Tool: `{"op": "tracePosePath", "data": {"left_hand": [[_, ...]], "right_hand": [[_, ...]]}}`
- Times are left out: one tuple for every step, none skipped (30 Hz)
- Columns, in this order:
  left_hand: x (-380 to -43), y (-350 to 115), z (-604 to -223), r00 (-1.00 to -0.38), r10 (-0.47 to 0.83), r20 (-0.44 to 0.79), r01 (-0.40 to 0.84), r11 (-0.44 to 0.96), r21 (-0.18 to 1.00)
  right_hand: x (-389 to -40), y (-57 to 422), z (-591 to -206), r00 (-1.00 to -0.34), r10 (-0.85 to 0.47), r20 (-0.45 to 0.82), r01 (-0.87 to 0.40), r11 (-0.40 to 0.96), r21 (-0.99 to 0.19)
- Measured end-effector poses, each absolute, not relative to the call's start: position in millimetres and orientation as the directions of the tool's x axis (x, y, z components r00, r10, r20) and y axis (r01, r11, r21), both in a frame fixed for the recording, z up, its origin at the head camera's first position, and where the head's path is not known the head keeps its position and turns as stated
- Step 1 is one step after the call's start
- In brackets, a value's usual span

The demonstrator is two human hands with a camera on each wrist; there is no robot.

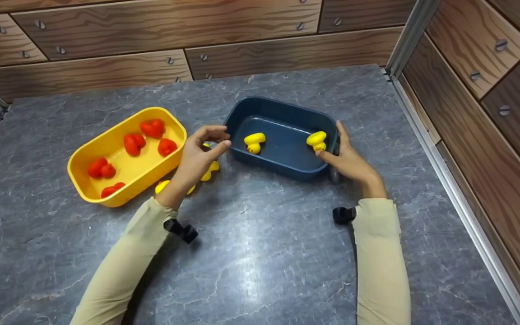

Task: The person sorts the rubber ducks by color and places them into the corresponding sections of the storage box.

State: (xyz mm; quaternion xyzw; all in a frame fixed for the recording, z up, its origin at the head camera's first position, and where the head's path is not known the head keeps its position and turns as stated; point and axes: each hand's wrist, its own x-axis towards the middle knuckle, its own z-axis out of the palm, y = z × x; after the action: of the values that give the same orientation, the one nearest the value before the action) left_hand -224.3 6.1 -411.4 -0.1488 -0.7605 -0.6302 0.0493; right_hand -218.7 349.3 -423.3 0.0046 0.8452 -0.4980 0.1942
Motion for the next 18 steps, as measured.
{"op": "tracePosePath", "data": {"left_hand": [[-223.7, 3.7, -411.9, -0.952, 0.159, 0.263, 0.289, 0.168, 0.943], [-222.9, 1.4, -412.5, -0.953, 0.157, 0.260, 0.286, 0.175, 0.942], [-222.2, -0.5, -413.0, -0.953, 0.155, 0.259, 0.285, 0.180, 0.941], [-221.4, -2.2, -413.7, -0.954, 0.154, 0.256, 0.282, 0.185, 0.941], [-220.7, -4.0, -414.3, -0.955, 0.155, 0.254, 0.280, 0.182, 0.942], [-219.9, -5.7, -414.7, -0.955, 0.157, 0.252, 0.278, 0.180, 0.943], [-219.0, -7.4, -414.7, -0.955, 0.157, 0.251, 0.277, 0.175, 0.945], [-217.9, -9.3, -414.5, -0.955, 0.161, 0.250, 0.277, 0.172, 0.945], [-216.5, -11.5, -414.0, -0.954, 0.167, 0.248, 0.276, 0.173, 0.945], [-214.9, -14.0, -413.6, -0.953, 0.177, 0.244, 0.275, 0.178, 0.945], [-213.1, -16.8, -413.2, -0.951, 0.191, 0.243, 0.278, 0.185, 0.943], [-211.0, -19.8, -412.9, -0.948, 0.206, 0.243, 0.284, 0.201, 0.938], [-208.7, -23.0, -412.4, -0.945, 0.223, 0.240, 0.290, 0.225, 0.930], [-206.3, -26.4, -412.4, -0.941, 0.241, 0.238, 0.297, 0.252, 0.921], [-203.9, -29.8, -412.3, -0.936, 0.260, 0.238, 0.308, 0.278, 0.910], [-201.3, -33.3, -412.5, -0.931, 0.277, 0.238, 0.320, 0.307, 0.896], [-199.1, -36.9, -412.6, -0.926, 0.293, 0.239, 0.332, 0.328, 0.885], [-196.7, -40.7, -412.6, -0.923, 0.305, 0.235, 0.339, 0.353, 0.872]], "right_hand": [[-218.6, 349.3, -422.9, -0.924, -0.181, -0.338, 0.210, 0.499, -0.841], [-218.4, 348.9, -422.3, -0.923, -0.175, -0.343, 0.218, 0.497, -0.840], [-218.2, 348.9, -421.9, -0.922, -0.171, -0.347, 0.224, 0.495, -0.840], [-218.1, 348.8, -421.5, -0.922, -0.166, -0.349, 0.229, 0.492, -0.840], [-218.1, 348.8, -421.4, -0.923, -0.164, -0.349, 0.231, 0.490, -0.841], [-218.2, 348.8, -421.3, -0.923, -0.162, -0.349, 0.231, 0.491, -0.840], [-218.4, 348.8, -421.6, -0.923, -0.159, -0.349, 0.234, 0.489, -0.841], [-218.6, 348.5, -421.7, -0.924, -0.160, -0.347, 0.233, 0.485, -0.843], [-219.0, 348.4, -422.1, -0.925, -0.161, -0.344, 0.232, 0.480, -0.846], [-219.3, 348.2, -422.6, -0.926, -0.161, -0.342, 0.231, 0.476, -0.849], [-219.6, 348.2, -423.2, -0.926, -0.163, -0.340, 0.230, 0.471, -0.852], [-219.9, 348.1, -423.7, -0.926, -0.164, -0.340, 0.231, 0.467, -0.854], [-220.0, 348.1, -424.2, -0.926, -0.166, -0.338, 0.230, 0.462, -0.857], [-220.1, 348.2, -424.6, -0.927, -0.169, -0.335, 0.228, 0.458, -0.859], [-220.3, 348.3, -425.1, -0.927, -0.168, -0.335, 0.229, 0.455, -0.861], [-220.4, 348.7, -425.6, -0.928, -0.169, -0.333, 0.227, 0.451, -0.863], [-220.5, 348.8, -425.9, -0.928, -0.172, -0.330, 0.226, 0.445, -0.867], [-220.7, 349.1, -426.4, -0.929, -0.173, -0.328, 0.225, 0.441, -0.869]]}}
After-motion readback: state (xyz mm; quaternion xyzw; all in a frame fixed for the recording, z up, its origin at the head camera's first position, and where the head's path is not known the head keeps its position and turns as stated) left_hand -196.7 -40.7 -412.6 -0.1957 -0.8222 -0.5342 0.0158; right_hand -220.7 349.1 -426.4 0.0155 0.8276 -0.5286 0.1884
